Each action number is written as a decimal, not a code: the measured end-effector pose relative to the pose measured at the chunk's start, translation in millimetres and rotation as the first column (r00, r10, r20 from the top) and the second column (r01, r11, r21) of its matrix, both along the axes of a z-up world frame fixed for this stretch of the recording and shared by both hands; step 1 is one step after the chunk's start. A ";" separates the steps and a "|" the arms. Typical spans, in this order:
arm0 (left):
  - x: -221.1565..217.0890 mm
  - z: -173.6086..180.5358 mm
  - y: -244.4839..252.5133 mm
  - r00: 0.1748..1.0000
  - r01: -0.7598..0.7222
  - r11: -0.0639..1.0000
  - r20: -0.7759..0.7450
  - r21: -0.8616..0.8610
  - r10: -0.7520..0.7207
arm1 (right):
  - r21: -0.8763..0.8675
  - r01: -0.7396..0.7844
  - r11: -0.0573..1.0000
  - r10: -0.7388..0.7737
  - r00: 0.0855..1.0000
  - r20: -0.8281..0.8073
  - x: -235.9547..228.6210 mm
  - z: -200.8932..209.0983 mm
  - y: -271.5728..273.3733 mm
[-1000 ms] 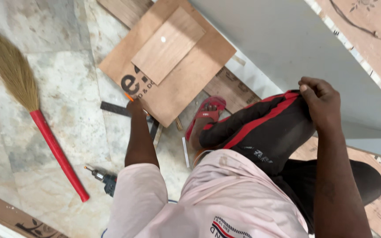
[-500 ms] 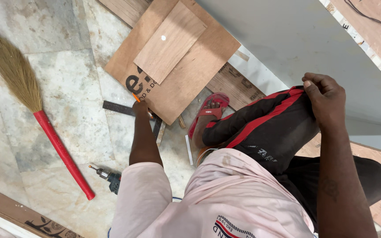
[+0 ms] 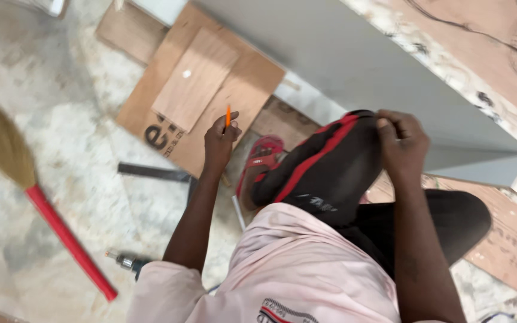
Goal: The person measures and marks a white plastic trim strip using a ruler and pencil, then cuts it with a circular saw. They subsequently sand the cut edge with a metal file and apply glue to the piece.
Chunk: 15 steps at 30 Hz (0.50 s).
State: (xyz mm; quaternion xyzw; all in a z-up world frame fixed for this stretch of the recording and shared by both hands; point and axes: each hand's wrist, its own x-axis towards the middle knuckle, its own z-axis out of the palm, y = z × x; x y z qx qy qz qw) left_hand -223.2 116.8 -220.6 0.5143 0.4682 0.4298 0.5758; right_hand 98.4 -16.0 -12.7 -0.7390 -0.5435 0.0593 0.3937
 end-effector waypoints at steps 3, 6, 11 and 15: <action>42.9 100.0 -4.6 0.959 0.200 0.969 -0.233 0.145 -0.163 | 0.024 0.073 0.997 -0.073 0.997 -0.009 3.2 6.7 -23.4; 97.4 186.6 -33.9 0.809 0.528 0.849 -0.285 -0.031 -0.514 | -0.016 0.185 0.983 -0.185 0.983 -0.002 -4.3 16.0 -57.8; 188.0 266.7 -94.5 0.461 0.882 0.469 -0.307 0.049 -0.833 | -0.044 0.007 0.999 0.010 0.930 0.368 7.1 31.8 -114.1; 237.3 276.8 -130.5 0.300 0.951 0.244 -0.375 0.191 -0.877 | 0.124 0.274 0.954 -0.299 0.902 0.312 22.7 26.9 -162.6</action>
